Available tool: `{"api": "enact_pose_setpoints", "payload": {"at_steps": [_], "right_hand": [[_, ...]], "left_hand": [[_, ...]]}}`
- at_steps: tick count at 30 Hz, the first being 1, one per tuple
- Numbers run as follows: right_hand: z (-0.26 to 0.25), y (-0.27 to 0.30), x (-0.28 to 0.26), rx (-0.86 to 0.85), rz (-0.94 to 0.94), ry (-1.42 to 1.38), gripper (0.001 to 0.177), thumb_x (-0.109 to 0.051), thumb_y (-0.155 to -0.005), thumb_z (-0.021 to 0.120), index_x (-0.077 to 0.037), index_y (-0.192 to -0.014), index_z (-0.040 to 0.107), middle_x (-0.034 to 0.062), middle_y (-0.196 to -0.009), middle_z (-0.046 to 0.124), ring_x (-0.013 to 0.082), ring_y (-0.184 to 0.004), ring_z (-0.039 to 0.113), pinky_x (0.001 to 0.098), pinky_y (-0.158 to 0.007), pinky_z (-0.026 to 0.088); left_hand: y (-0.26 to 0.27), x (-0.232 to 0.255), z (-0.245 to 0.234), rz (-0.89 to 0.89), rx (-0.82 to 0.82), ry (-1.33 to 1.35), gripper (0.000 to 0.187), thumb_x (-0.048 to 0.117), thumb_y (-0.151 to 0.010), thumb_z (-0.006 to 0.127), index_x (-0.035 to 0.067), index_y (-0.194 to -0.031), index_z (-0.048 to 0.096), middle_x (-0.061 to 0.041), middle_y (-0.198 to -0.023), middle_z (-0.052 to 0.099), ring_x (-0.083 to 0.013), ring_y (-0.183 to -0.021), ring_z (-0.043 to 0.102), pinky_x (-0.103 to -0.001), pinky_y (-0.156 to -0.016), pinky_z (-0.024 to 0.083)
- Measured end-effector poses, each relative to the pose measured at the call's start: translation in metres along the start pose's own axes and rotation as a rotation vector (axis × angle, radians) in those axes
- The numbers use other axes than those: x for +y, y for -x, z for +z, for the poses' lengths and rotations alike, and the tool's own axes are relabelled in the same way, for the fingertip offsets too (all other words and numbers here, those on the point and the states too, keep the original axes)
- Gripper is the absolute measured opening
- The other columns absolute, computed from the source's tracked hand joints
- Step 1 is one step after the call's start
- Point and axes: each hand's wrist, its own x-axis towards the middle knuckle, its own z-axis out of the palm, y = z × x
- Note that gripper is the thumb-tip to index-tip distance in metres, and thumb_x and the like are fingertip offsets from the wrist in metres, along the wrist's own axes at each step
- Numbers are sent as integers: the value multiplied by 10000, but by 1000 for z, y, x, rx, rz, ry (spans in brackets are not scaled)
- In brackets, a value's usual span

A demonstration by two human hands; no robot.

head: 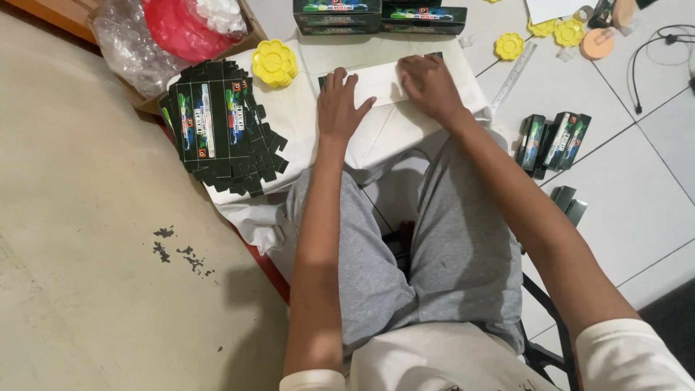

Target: Folding flat cardboard templates into small rectangular boxes and stacking them on the floor.

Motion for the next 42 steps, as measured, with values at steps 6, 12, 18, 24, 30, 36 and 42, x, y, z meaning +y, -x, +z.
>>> {"api": "enact_pose_setpoints", "payload": {"at_steps": [6, 12, 18, 24, 30, 36, 42], "right_hand": [[-10, 5, 8, 111, 149, -38, 256, -53, -989, 579, 84, -1074, 778, 149, -1131, 791, 272, -939, 677, 367, -940, 502], [-3, 7, 10, 87, 27, 95, 274, -106, -963, 673, 58, -1152, 785, 166, -1190, 775, 277, -1139, 688, 395, -1017, 414], [8, 11, 18, 94, -74, 154, 265, -161, -978, 705, 22, -1132, 818, 164, -1221, 631, 287, -1130, 563, 413, -1018, 389], [8, 8, 16, 89, -86, 180, 277, -187, -957, 713, 27, -1109, 801, 171, -1219, 623, 294, -1121, 564, 415, -1010, 374], [5, 7, 12, 88, -84, 190, 273, -189, -958, 714, 24, -1098, 811, 149, -1212, 623, 273, -1102, 572, 394, -1013, 375], [9, 8, 18, 68, -63, 199, 279, -206, -994, 696, 11, -1122, 817, 138, -1213, 630, 262, -1145, 561, 400, -998, 381], [8, 8, 16, 69, -47, 188, 268, -178, -969, 705, 6, -1123, 824, 144, -1207, 639, 264, -1139, 569, 397, -996, 398]], "left_hand": [[2, 3, 1, 7, 44, -10, 520, 417, -832, 838, 71, -1177, 661, -83, -1216, 525, -256, -1087, 511, -369, -829, 495], [-2, 12, 10, 4, 42, -212, 541, 469, -915, 727, 34, -1215, 611, -115, -1219, 558, -264, -1074, 524, -353, -877, 478], [-10, 33, 7, 22, -24, -196, 365, 312, -965, 659, 66, -1232, 618, -100, -1195, 555, -258, -1089, 525, -385, -913, 427], [-15, 42, 21, 90, -89, -17, 412, 169, -993, 578, 83, -1395, 603, -121, -1488, 527, -307, -1422, 449, -471, -1158, 363], [-12, 47, 18, 146, -11, 121, 434, 280, -1048, 494, 31, -1388, 598, -107, -1468, 567, -299, -1389, 497, -461, -1169, 362], [-12, 37, 26, 129, 37, 18, 485, 384, -1048, 500, 41, -1370, 618, -202, -1416, 536, -358, -1310, 527, -438, -1063, 442], [-12, 40, 15, 104, 93, -33, 438, 316, -1006, 546, 10, -1311, 621, -175, -1290, 522, -311, -1152, 521, -400, -959, 457]]}}
